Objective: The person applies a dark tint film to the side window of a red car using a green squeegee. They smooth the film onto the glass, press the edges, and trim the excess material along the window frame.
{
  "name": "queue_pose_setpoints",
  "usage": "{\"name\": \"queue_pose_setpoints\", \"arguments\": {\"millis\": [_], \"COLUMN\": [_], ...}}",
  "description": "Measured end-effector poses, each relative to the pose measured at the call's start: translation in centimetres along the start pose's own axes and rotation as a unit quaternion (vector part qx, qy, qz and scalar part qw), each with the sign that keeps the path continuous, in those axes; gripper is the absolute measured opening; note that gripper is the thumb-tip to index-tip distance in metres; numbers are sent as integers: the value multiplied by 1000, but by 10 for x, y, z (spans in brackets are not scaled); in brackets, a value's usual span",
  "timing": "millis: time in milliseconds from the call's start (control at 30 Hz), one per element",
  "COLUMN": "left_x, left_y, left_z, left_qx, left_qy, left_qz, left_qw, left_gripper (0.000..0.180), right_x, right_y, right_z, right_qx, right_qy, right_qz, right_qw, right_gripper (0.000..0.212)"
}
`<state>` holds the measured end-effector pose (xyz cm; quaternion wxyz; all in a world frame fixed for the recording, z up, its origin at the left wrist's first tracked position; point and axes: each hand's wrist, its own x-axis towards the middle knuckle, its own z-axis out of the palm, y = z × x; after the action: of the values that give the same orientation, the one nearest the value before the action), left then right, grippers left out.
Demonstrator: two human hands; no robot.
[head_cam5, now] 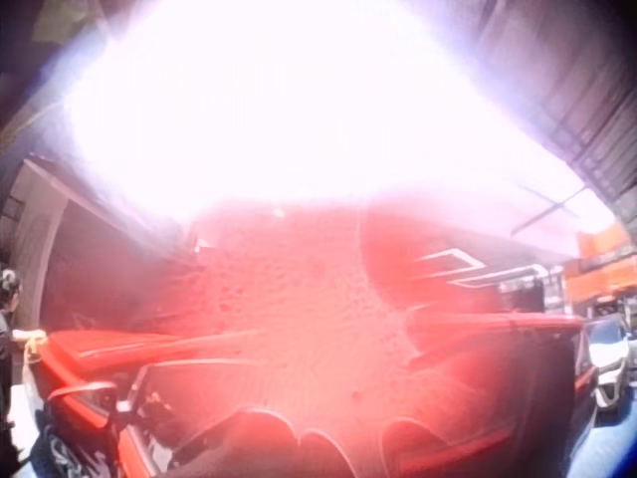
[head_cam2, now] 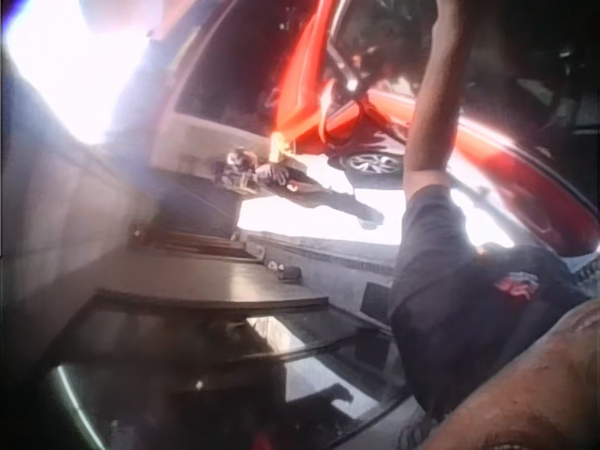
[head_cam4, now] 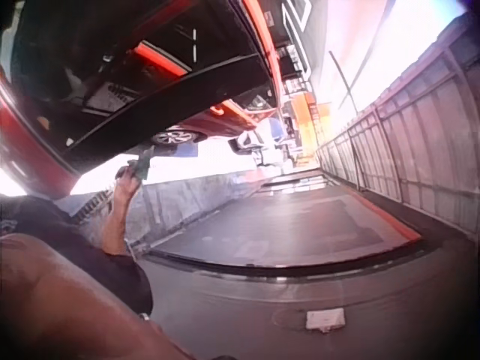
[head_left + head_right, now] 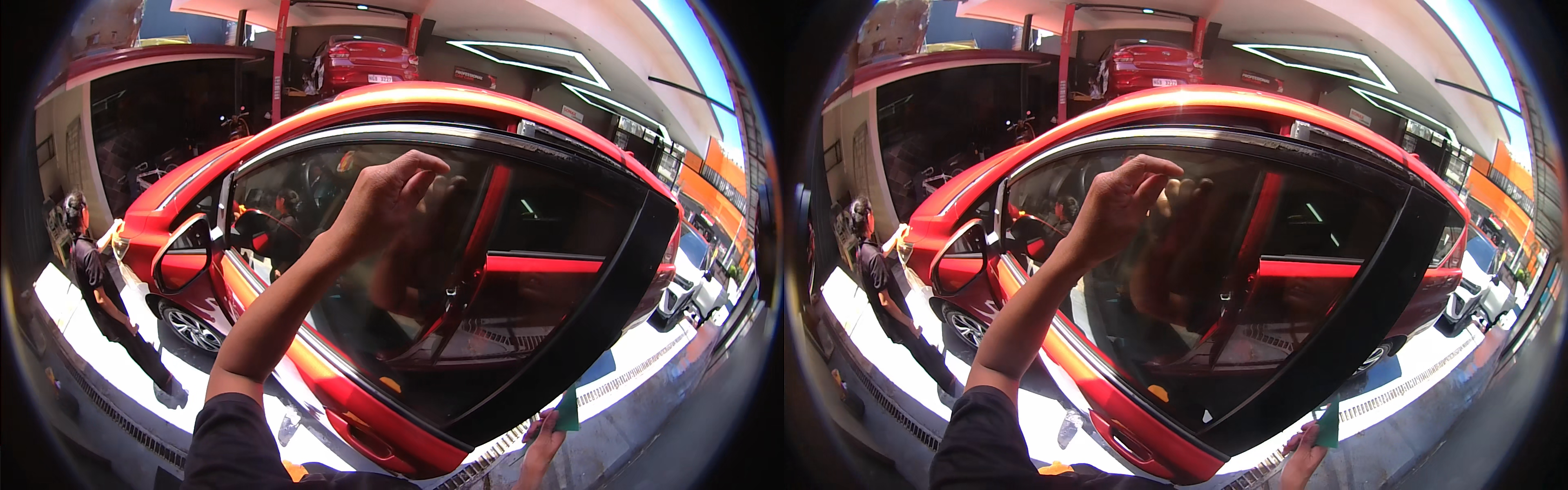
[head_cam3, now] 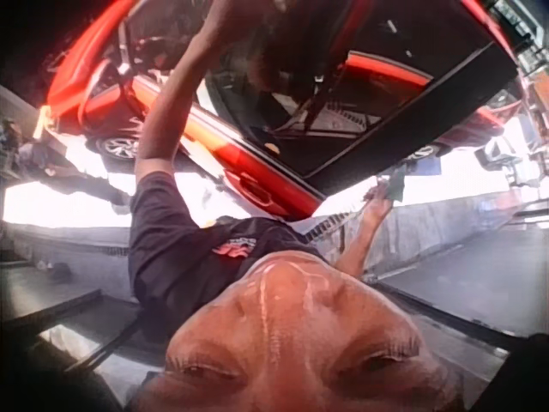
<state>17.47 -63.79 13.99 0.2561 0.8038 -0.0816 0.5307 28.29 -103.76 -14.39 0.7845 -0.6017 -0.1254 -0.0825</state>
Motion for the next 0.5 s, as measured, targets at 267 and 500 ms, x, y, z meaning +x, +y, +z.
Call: {"name": "queue_pose_setpoints", "arguments": {"millis": [267, 500], "left_x": [55, 82], "left_y": [-44, -78], "left_z": [-14, -3], "left_qx": [53, 203], "left_qy": [68, -29], "left_qz": [173, 195], "left_qw": [981, 959], "left_gripper": [35, 44], "right_x": [-11, 20], "right_y": [-193, -266], "right_z": [88, 242], "right_qx": [-113, -124], "right_qy": [-79, -274], "right_qz": [-209, -17], "right_qw": [968, 954], "right_gripper": [32, 41]}}
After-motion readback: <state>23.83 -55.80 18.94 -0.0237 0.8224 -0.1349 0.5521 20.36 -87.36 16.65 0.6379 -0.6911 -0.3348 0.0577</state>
